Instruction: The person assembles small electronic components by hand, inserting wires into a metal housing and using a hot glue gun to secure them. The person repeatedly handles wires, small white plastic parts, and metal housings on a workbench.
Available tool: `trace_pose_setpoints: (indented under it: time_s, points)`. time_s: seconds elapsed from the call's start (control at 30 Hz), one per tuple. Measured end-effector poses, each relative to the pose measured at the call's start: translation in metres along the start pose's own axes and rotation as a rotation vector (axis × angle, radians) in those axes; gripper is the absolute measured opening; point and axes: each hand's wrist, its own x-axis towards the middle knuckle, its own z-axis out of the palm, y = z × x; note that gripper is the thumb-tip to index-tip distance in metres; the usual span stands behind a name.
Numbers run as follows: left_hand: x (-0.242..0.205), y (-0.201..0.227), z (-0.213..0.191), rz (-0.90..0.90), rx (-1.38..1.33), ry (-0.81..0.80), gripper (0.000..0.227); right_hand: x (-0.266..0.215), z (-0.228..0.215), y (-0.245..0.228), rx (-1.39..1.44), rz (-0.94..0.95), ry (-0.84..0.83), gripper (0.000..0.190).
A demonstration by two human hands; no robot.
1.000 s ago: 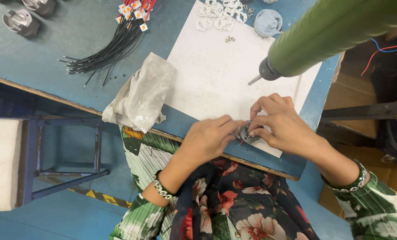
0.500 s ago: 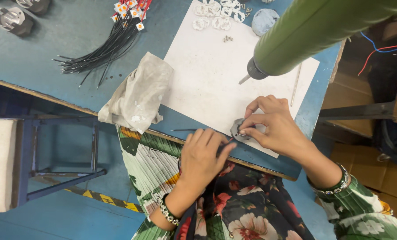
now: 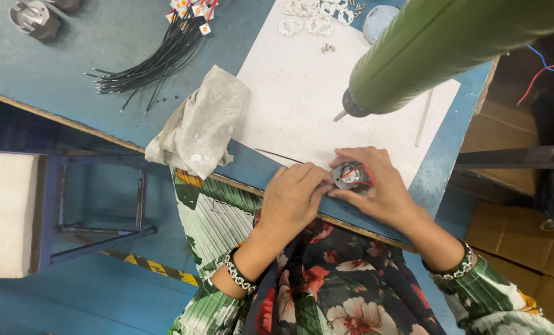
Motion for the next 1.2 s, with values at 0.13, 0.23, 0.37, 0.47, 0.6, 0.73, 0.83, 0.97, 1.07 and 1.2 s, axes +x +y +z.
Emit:
trace_pose_setpoints:
  time_s: [0.13,0.23,0.37,0.47,0.6,0.73,0.83,0.97,1.07,1.2]
  points:
    - [0.001,-0.007,-0.009,0.008,0.053,-0.010,0.018,-0.006,0.003,0.004,-0.014,0.035,0.112,0.065]
    - [-0.004,-0.010,-0.026,-0.003,0.121,-0.049,0.019,-0.008,0.006,0.004,-0.003,0.089,0.157,0.063]
    - [-0.015,-0.008,-0.047,-0.033,0.201,-0.068,0.020,-0.008,0.007,0.004,-0.002,0.065,0.166,0.057]
    - [-0.017,-0.007,-0.058,-0.057,0.238,-0.066,0.020,-0.008,0.006,0.003,-0.016,0.056,0.148,0.052]
    - [-0.013,-0.003,-0.065,-0.141,0.302,-0.096,0.016,-0.005,0.004,0.004,-0.013,-0.028,0.114,0.048]
    - [-0.006,0.007,-0.064,-0.022,0.391,-0.006,0.027,-0.007,0.005,0.006,-0.010,0.004,0.161,0.050]
    - [0.001,0.016,-0.045,0.022,0.334,-0.007,0.033,-0.008,0.007,0.008,0.038,0.015,0.202,0.054]
    - [0.013,0.017,-0.024,-0.065,0.181,-0.129,0.031,-0.011,0.010,0.010,0.067,0.023,0.247,0.051]
    - [0.016,0.012,-0.020,-0.076,0.162,-0.165,0.026,-0.014,0.008,0.010,0.000,0.014,0.294,0.047]
    - [0.010,0.008,-0.027,-0.198,-0.024,-0.242,0.022,-0.008,0.010,0.007,-0.039,-0.004,0.321,0.045]
